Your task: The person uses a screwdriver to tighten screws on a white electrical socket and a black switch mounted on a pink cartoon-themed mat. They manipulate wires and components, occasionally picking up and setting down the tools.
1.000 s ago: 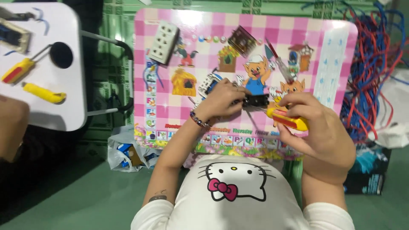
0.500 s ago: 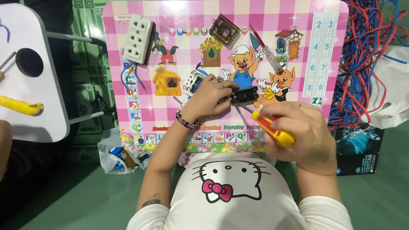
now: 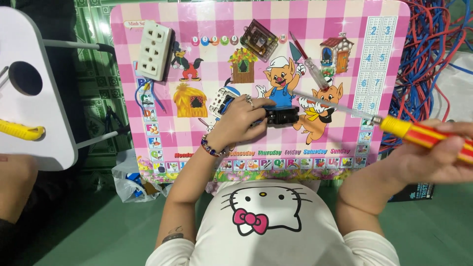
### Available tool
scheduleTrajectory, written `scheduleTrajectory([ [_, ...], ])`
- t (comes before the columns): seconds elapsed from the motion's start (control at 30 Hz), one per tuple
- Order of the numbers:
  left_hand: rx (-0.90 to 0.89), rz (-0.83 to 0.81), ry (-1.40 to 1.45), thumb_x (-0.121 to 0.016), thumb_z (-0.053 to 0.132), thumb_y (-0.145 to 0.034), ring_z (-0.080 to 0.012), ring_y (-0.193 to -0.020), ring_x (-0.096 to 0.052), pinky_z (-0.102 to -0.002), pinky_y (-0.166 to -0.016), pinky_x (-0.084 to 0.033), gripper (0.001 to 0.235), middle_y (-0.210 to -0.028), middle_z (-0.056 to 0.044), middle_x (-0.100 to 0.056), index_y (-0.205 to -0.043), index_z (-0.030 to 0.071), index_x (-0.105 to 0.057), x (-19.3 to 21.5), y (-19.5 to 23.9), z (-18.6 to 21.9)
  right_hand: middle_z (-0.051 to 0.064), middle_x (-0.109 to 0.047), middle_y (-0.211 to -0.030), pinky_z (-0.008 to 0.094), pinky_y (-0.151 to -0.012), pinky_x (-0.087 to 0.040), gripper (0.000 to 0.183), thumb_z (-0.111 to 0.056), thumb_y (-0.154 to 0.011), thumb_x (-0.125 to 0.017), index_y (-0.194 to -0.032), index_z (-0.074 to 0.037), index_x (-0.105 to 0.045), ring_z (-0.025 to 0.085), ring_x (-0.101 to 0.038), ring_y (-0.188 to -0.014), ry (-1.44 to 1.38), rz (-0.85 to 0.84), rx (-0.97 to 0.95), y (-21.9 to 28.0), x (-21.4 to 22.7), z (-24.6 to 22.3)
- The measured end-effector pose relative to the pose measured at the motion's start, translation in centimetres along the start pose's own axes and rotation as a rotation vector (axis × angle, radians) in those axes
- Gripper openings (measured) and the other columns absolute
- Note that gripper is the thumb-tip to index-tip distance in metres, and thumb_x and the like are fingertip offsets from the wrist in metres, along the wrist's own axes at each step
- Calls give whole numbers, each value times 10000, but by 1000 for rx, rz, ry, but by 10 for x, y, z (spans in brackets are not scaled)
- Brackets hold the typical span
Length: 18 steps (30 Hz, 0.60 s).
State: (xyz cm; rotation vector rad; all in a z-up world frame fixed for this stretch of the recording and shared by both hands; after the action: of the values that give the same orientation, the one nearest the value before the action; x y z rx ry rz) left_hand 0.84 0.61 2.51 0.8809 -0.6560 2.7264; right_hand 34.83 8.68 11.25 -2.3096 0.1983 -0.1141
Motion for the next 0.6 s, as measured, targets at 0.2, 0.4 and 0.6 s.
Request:
scheduleTrajectory([
  [0.2,39,82,64,-602,113,-964,-209,-729,-652,-364,-634,-396,213,-1218,-135,-714,-775,57,-522,2,1,0,96,-518,-1009,414,-837,-524,225,-42,-1080,-680,-1155,-137,-490,281,-560,-907,-20,145,-226,39,8,61],
  [0.4,-9,209,155,-602,35,-943,-250,-785,-720,-287,-526,-498,212,-1141,-186,-705,-750,23,-513,2,3,0,160,-673,-1082,322,-628,-608,242,-229,-983,-741,-1127,-89,-607,280,-710,-755,-36,502,-871,83,20,105],
  [0.6,-12,235,130,-606,23,-965,-266,-811,-724,-290,-563,-541,240,-1120,-217,-697,-747,8,-505,0,3,-2,192,-521,-1219,445,-1029,-535,237,104,-1000,-626,-1174,7,-497,329,-541,-1166,276,-377,-390,78,-18,90],
])
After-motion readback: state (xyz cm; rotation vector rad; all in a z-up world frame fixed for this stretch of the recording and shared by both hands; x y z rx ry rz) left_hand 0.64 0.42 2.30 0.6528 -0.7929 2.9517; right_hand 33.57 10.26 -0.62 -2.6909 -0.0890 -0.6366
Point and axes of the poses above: each hand's wrist, its own y-axis away from the middle knuckle, its own x-axis out of the back of the hand, z = x × y, the point moved 3 cm from there along -y, towards the middle knuckle
